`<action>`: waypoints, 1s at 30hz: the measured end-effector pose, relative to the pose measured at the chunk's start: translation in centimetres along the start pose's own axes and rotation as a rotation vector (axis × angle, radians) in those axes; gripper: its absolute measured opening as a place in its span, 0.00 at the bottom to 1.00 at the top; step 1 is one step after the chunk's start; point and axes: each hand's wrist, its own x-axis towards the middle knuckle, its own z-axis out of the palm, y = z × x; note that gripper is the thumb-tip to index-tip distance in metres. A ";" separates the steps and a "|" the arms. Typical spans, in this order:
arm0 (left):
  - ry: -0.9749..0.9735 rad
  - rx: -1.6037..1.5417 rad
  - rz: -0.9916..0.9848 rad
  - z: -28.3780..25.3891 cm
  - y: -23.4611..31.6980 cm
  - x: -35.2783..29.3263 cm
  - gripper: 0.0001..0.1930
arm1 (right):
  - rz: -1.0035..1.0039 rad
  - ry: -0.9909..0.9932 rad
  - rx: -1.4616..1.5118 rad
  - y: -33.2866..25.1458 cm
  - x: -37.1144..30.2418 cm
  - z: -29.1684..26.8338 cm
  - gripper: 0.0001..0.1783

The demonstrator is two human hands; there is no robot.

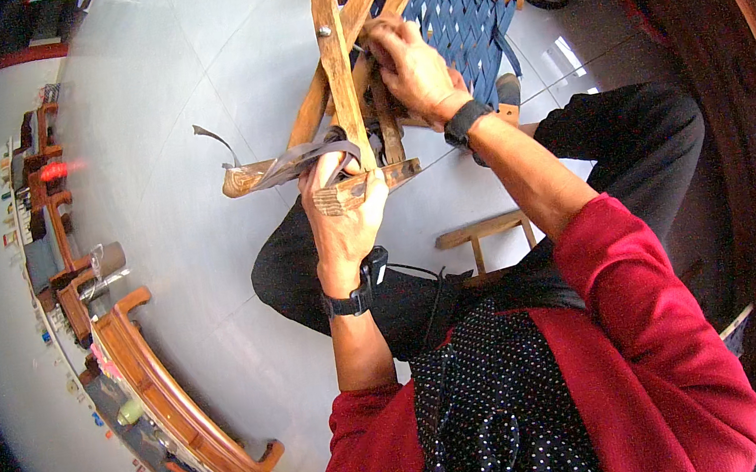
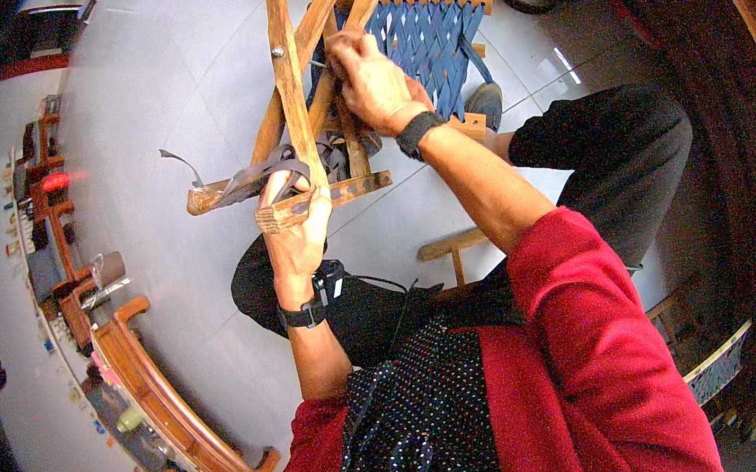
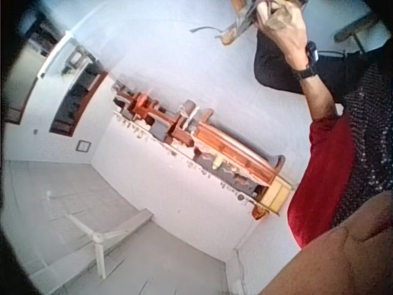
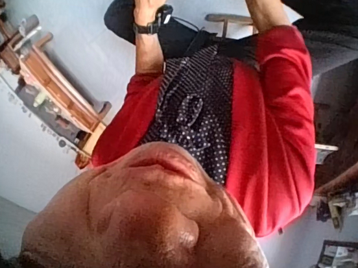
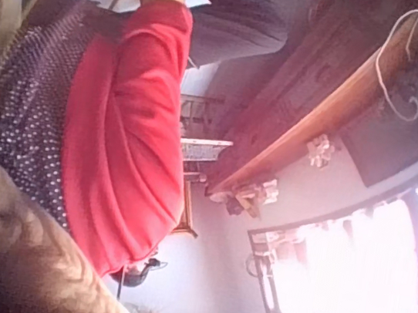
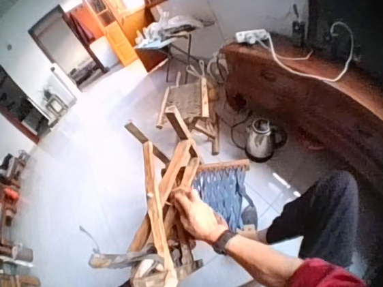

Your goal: The person weaves a dark fabric through the slats of a small wooden chair frame. They repeatedly thread the fabric, pull it taut, and adjust its position to form a seat.

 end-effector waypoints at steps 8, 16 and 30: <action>-0.005 0.009 0.057 0.0 -0.1 0.2 0.10 | -0.076 0.039 -0.014 -0.9 -1.1 0.8 0.20; -0.002 0.026 0.053 0.3 0.1 0.3 0.10 | -0.082 -0.065 -0.186 -2.3 -3.4 2.3 0.20; -0.013 -0.066 -0.064 0.1 -0.6 0.2 0.11 | -0.153 -0.360 -0.215 -3.3 -2.3 3.7 0.17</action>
